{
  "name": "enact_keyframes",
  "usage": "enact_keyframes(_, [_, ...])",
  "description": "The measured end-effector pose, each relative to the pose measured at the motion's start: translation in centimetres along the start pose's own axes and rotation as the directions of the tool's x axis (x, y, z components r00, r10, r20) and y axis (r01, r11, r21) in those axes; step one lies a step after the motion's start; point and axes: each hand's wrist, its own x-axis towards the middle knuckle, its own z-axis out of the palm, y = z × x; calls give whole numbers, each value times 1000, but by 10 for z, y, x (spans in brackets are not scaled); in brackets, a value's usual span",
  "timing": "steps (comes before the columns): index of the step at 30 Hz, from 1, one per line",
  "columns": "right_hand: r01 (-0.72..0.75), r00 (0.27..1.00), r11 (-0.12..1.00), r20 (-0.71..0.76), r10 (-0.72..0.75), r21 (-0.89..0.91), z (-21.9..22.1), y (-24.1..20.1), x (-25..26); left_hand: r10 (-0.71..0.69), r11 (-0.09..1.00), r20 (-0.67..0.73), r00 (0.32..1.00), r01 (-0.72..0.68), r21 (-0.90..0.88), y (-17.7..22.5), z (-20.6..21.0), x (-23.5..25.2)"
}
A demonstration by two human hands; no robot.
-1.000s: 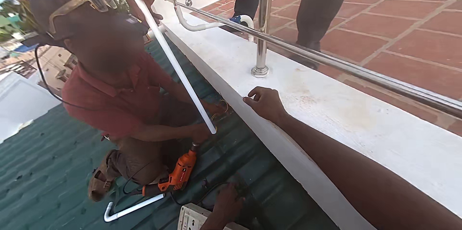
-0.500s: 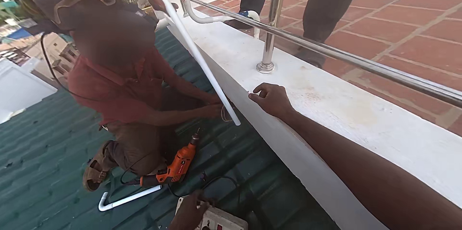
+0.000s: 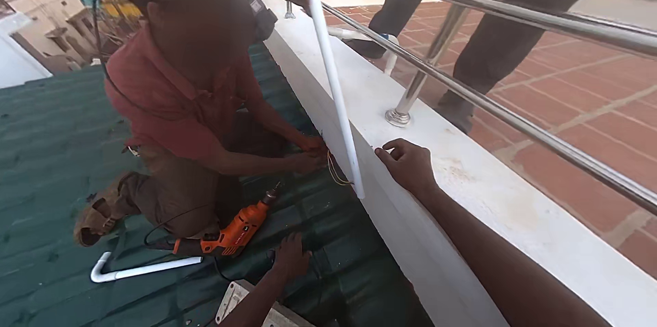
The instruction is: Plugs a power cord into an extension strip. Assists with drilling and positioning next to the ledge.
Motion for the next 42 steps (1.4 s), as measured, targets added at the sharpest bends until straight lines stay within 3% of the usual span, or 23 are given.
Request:
enact_keyframes(2, [8, 1000, 1000, -6, -8, -27, 3, 0, 0, -17, 999, 33, 999, 16, 46, -5, 17, 7])
enact_keyframes(4, [6, 1000, 999, -9, -6, -39, 4, 0, 0, 21, 998, -27, 999, -23, -63, -7, 25, 15])
enact_keyframes(8, [-41, 999, 999, 3, 42, -29, 2, 0, 4, 136, 857, -402, 905, -311, -412, 27, -11, 66])
enact_keyframes(10, [-42, 999, 999, -4, 42, -31, 4, 2, 4, 111, 653, -483, 869, -430, -624, 59, -43, 113])
enact_keyframes(12, [-26, 999, 999, -23, 25, -48, 5, 3, 4, 43, 315, -449, 893, -438, -842, 91, -65, 163])
enact_keyframes(14, [-2, 999, 997, -33, 0, -72, 5, 4, 3, 18, 20, -402, 915, -402, -915, 119, -80, 203])
enact_keyframes(16, [8, 999, 996, -33, -11, -87, 6, 6, 6, 11, -97, -405, 914, -402, -911, 137, -87, 234])
enact_keyframes(20, [12, 999, 999, -40, -13, -33, 9, 18, 9, -94, -103, -522, 848, -530, -842, 156, -74, 265])
enact_keyframes(23, [11, 999, 1000, -41, -11, 6, 11, 19, 9, -195, -180, -497, 846, -529, -829, 170, -64, 270])
enact_keyframes(26, [9, 999, 1000, -34, -9, -5, 11, 18, 9, -163, -262, -461, 872, -489, -832, 173, -55, 270])
enact_keyframes(31, [-2, 1000, 1000, -21, 1, -30, 12, 14, 10, -50, -163, -470, 881, -471, -867, 165, -49, 270])
enact_keyframes(42, [-14, 999, 999, -38, 13, -34, 13, 13, 10, -17, -218, -499, 866, -490, -844, 163, -46, 274])
